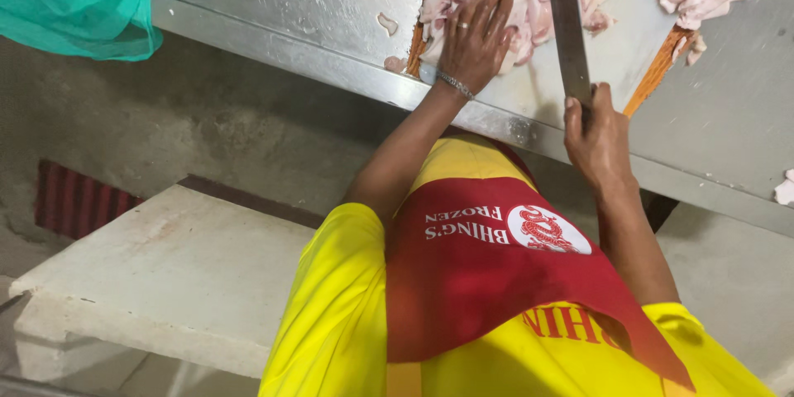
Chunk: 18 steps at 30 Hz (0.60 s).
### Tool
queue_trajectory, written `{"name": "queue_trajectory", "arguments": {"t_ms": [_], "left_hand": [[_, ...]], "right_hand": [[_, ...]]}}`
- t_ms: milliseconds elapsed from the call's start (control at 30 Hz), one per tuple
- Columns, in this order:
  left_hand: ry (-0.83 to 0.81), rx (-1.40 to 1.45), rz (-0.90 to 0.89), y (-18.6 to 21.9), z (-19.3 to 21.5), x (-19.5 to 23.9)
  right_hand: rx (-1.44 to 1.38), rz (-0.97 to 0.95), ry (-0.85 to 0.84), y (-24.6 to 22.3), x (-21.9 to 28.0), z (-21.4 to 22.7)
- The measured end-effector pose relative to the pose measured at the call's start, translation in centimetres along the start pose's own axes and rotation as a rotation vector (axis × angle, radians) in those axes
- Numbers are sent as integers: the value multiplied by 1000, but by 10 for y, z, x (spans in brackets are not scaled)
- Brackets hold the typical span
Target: The person slices pieces of raw meat into smaller portions using a large knife on a cutting board, frequently moving sliced and unsliced pieces on the metal workspace and using a honing rod to sharpen the blade.
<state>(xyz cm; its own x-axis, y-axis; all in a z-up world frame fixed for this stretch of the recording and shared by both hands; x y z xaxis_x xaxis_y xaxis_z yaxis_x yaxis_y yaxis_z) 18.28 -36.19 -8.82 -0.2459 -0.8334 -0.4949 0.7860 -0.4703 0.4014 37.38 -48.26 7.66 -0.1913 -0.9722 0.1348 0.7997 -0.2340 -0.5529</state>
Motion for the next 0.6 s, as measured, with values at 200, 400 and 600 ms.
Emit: {"name": "queue_trajectory", "arguments": {"t_ms": [200, 400, 600], "left_hand": [[8, 108, 160, 0, 20, -6], [91, 189, 255, -33, 60, -44], [-417, 198, 286, -68, 36, -122]], "right_hand": [[96, -102, -117, 32, 26, 48], [203, -317, -136, 64, 67, 100], [-47, -228, 2, 69, 79, 47]]}}
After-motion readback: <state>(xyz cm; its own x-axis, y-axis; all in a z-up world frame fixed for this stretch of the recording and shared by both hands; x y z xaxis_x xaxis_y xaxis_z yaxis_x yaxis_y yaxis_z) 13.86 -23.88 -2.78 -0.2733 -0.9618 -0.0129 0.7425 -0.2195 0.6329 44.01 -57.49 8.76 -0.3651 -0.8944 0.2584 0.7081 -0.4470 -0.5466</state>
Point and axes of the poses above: each hand's wrist, its own x-axis away from the middle knuckle, its own z-axis out of the back of the hand, y = z × x, the point moved 1 cm from there along -x, towards the middle knuckle, and after that the axes turned 7 degrees about y, right-handed, at the moved point
